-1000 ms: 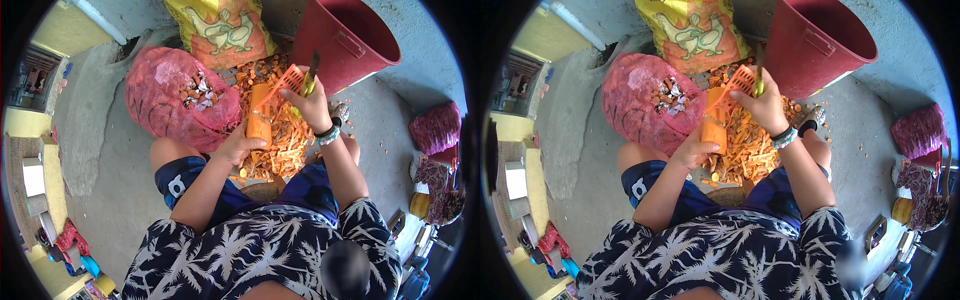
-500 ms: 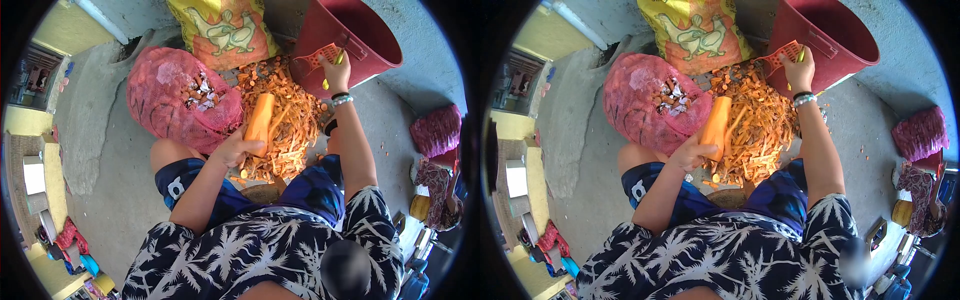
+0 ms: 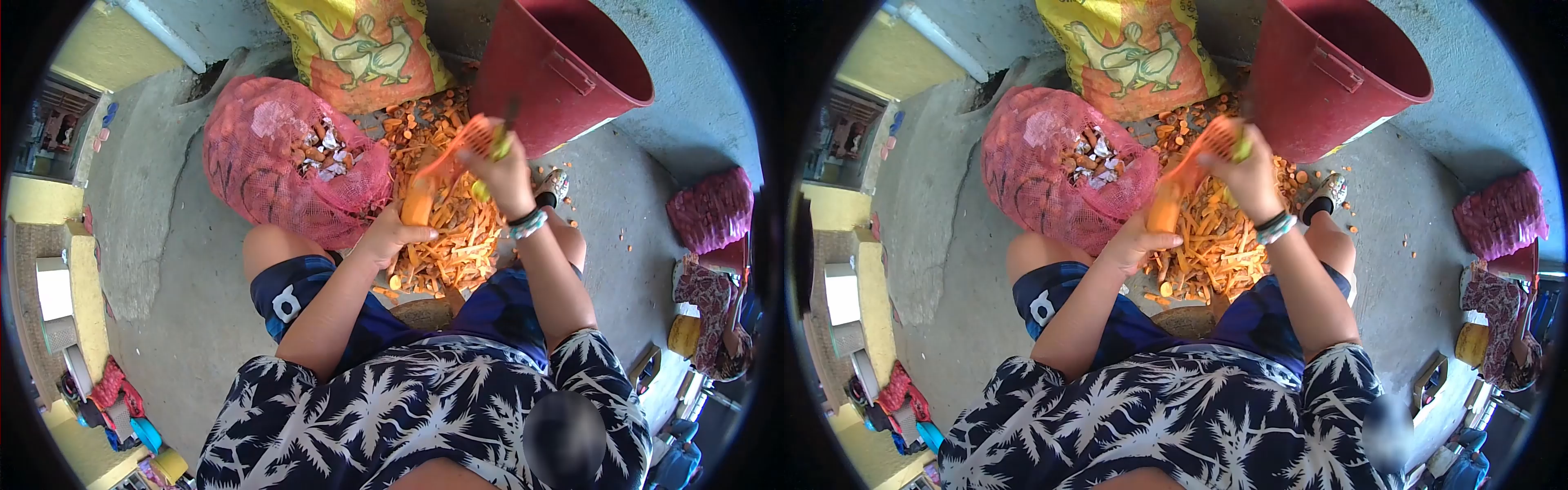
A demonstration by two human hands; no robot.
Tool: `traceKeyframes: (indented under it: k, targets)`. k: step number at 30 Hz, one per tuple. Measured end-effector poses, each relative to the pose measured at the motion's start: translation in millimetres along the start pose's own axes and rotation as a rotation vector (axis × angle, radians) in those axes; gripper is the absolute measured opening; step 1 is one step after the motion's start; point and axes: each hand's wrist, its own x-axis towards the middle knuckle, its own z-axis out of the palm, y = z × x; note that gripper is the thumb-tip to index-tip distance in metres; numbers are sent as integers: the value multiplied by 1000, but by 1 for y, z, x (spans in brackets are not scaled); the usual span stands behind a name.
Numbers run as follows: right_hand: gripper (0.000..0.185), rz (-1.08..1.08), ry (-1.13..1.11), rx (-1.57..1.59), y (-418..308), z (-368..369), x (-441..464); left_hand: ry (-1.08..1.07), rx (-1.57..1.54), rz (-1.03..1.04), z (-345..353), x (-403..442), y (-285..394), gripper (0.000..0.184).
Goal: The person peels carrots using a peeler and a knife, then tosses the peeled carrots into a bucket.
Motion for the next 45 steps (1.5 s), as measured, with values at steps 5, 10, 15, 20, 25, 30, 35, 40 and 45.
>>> traceKeyframes:
  k: [5, 10, 15, 20, 25, 30, 35, 40, 45]
  targets:
    - [38, -217, 127, -263, 23, -10, 35, -4, 219, -125, -3, -4, 6, 56]
    - [33, -78, 258, -285, 29, -47, 68, 84, 238, -116, -1, -10, 9, 55]
    - [39, -174, -104, -276, -14, 17, -2, 25, 324, 16, -8, -1, 0, 53]
    - [39, 10, 312, -339, 66, -52, 64, 54, 613, 57, -14, -7, -6, 56]
    - [39, 54, 374, -213, 53, -71, 57, -46, -278, -61, -9, -3, 3, 57]
    - [38, 170, 301, 181, 38, -56, 36, -276, -436, -26, -5, -3, 5, 57]
    - [37, 83, 353, 281, 12, -36, 22, -231, -394, -12, 9, -3, 11, 57]
    - [31, -104, -93, -235, -16, -6, 3, -141, -47, -36, -5, 0, 5, 58]
    - [31, 78, 419, -248, 31, -53, 69, -152, 22, -35, -10, -6, 10, 58]
